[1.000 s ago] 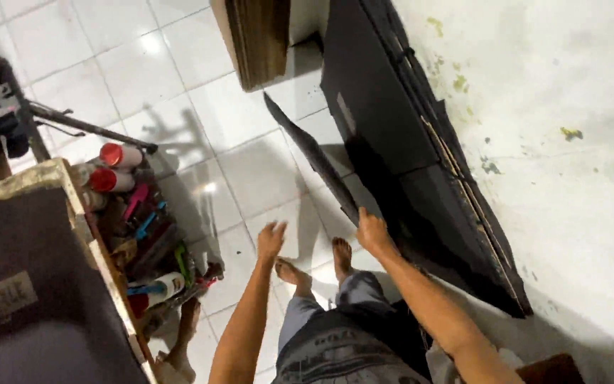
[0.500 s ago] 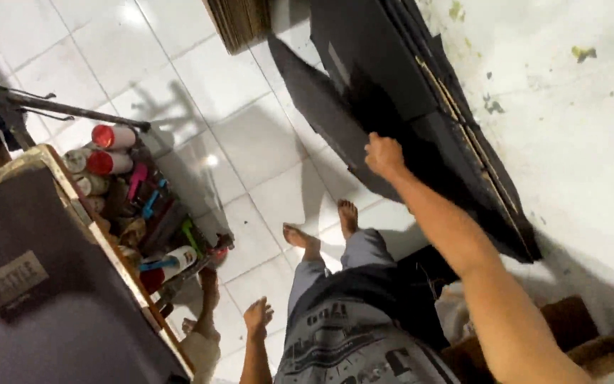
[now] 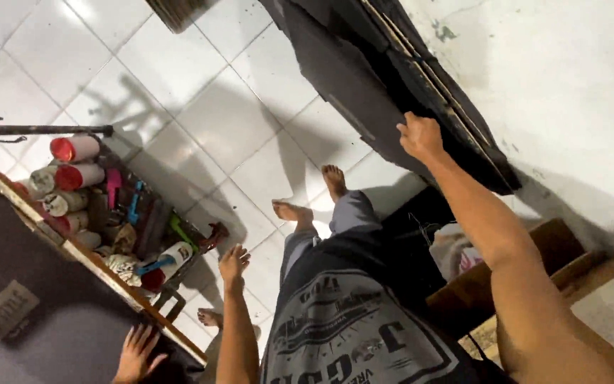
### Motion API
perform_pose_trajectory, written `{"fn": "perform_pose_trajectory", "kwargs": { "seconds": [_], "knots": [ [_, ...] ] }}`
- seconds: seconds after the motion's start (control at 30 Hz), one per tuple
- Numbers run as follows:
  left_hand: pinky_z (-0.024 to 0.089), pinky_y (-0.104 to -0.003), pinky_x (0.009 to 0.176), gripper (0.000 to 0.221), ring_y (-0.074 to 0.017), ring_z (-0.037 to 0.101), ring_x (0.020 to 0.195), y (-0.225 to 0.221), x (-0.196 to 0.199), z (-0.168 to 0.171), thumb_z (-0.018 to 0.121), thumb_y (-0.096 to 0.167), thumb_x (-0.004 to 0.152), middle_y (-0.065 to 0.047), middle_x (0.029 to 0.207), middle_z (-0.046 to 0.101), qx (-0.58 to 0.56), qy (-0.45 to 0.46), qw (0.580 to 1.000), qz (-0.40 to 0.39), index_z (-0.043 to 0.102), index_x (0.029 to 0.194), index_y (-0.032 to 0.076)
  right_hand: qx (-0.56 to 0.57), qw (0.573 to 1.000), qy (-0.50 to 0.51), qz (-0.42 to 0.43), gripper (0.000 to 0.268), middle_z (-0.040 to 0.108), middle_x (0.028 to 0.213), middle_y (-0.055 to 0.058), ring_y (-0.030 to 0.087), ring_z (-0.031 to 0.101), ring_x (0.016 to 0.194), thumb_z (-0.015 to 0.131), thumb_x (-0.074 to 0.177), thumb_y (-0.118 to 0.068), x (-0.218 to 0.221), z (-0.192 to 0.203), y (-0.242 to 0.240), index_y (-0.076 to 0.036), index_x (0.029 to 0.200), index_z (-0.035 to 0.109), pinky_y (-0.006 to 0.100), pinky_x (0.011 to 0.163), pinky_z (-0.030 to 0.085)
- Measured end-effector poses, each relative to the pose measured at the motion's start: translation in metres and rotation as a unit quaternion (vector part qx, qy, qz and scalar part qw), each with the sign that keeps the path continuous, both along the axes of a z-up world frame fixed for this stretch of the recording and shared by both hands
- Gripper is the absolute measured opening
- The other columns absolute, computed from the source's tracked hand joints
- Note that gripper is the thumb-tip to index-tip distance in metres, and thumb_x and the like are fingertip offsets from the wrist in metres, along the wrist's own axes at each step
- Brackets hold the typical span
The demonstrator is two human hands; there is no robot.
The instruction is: A person picks up freshly screen-printed fabric panels from a manual press and stacks them against a wall, occasionally wiping the press.
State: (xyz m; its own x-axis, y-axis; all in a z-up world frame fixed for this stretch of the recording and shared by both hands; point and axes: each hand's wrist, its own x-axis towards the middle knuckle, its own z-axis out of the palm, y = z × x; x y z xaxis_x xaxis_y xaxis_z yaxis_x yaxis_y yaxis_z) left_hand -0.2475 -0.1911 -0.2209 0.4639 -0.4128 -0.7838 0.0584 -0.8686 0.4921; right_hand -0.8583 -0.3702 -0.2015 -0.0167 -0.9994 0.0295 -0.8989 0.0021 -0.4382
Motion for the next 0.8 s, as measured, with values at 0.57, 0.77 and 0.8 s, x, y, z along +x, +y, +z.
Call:
{"fn": "perform_pose_trajectory", "kwargs": {
  "seconds": [0.57, 0.77, 0.8],
  "knots": [
    [0.053, -0.058, 0.095, 0.057, -0.0450, 0.071, 0.104, 0.058, -0.013, -0.011, 0.075, 0.025, 0.097, -0.036, 0.117, 0.069, 0.054, 0.023, 0.998, 0.005, 0.055, 0.140, -0.007, 0.080, 0.986, 0.120, -0.082, 0.032, 0.071, 0.074, 0.019, 0.038, 0.073, 0.068, 0.072, 0.097, -0.024, -0.038, -0.003, 0.023, 0.005, 0.111, 0.071, 0.050, 0.066, 0.058],
    [0.056, -0.055, 0.089, 0.053, -0.0365, 0.074, 0.090, 0.049, -0.006, 0.001, 0.076, 0.027, 0.096, -0.026, 0.107, 0.073, 0.040, -0.002, 0.999, 0.022, 0.060, 0.138, -0.001, 0.057, 0.987, 0.104, -0.108, 0.032, 0.072, 0.074, 0.019, 0.041, 0.073, 0.070, 0.073, 0.096, -0.022, -0.050, -0.021, 0.028, 0.006, 0.111, 0.070, 0.051, 0.068, 0.058],
    [0.056, -0.055, 0.089, 0.053, -0.0365, 0.074, 0.090, 0.048, -0.004, 0.004, 0.076, 0.027, 0.096, -0.026, 0.107, 0.073, 0.040, -0.004, 0.999, 0.022, 0.060, 0.138, -0.001, 0.058, 0.987, 0.103, -0.108, 0.032, 0.072, 0.074, 0.019, 0.041, 0.073, 0.070, 0.073, 0.096, -0.022, -0.050, -0.025, 0.026, 0.006, 0.111, 0.070, 0.051, 0.068, 0.058]
  ]
}}
